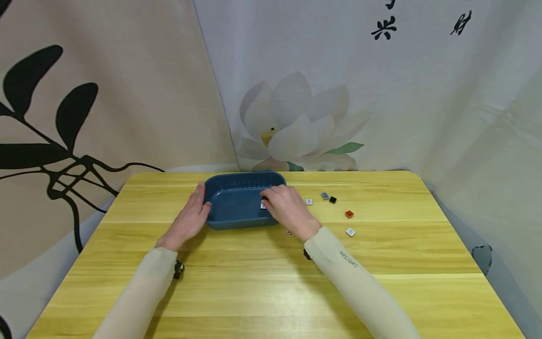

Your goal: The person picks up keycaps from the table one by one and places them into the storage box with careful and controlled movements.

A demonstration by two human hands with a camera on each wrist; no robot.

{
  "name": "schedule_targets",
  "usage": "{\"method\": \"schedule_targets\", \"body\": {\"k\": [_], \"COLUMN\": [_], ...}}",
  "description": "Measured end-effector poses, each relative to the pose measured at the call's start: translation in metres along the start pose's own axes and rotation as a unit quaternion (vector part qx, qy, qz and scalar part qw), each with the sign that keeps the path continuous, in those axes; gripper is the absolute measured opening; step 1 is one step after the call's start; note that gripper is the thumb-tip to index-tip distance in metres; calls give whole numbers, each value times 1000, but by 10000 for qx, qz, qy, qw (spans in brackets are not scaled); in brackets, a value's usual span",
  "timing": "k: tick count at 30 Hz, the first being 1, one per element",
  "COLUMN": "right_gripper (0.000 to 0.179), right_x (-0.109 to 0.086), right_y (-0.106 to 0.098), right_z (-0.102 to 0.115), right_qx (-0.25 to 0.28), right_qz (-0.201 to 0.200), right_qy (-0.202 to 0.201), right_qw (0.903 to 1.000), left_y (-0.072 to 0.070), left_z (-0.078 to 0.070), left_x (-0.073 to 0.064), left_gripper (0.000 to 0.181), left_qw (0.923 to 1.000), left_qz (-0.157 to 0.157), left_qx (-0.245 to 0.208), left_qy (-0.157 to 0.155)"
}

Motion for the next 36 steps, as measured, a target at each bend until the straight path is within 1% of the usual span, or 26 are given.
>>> {"method": "schedule_targets", "body": {"k": [5,10,16,19,22,26,31,36], "right_gripper": [15,17,23,25,26,27,32,36], "right_x": [3,3,3,2,0,-4,-13,-24], "right_y": [8,12,17,17,15,7,-6,-17], "right_z": [-6,-14,-18,-20,-21,-23,-25,-24], "right_qx": [-16,-69,-181,-179,-137,-38,181,324], "right_qz": [169,254,449,478,433,236,-24,-111], "right_qy": [118,234,355,400,436,469,541,628], "right_qw": [9998,9994,9982,9979,9980,9986,9984,9974], "left_y": [-2,-3,-2,-2,-2,-1,-1,0], "left_z": [0,-1,-1,0,0,1,1,2], "left_x": [-1,-1,-2,-2,-3,-2,-1,-1], "left_gripper": [66,66,70,73,75,76,77,77], "left_qw": [10000,9999,9998,9998,9997,9997,9998,9999], "left_qz": [-22,-37,68,95,80,53,34,33], "left_qx": [44,109,124,87,83,102,104,76], "left_qy": [6,21,-111,-170,-209,-213,-178,-144]}}
Point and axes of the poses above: each hand's wrist, its own x-axis towards the middle knuckle, its own y-axis out of the palm, z = x × y, the point moved 10 cm from there along x, towards the middle knuckle, and after that the axes turned 13 degrees about x, right-handed, at the moved point
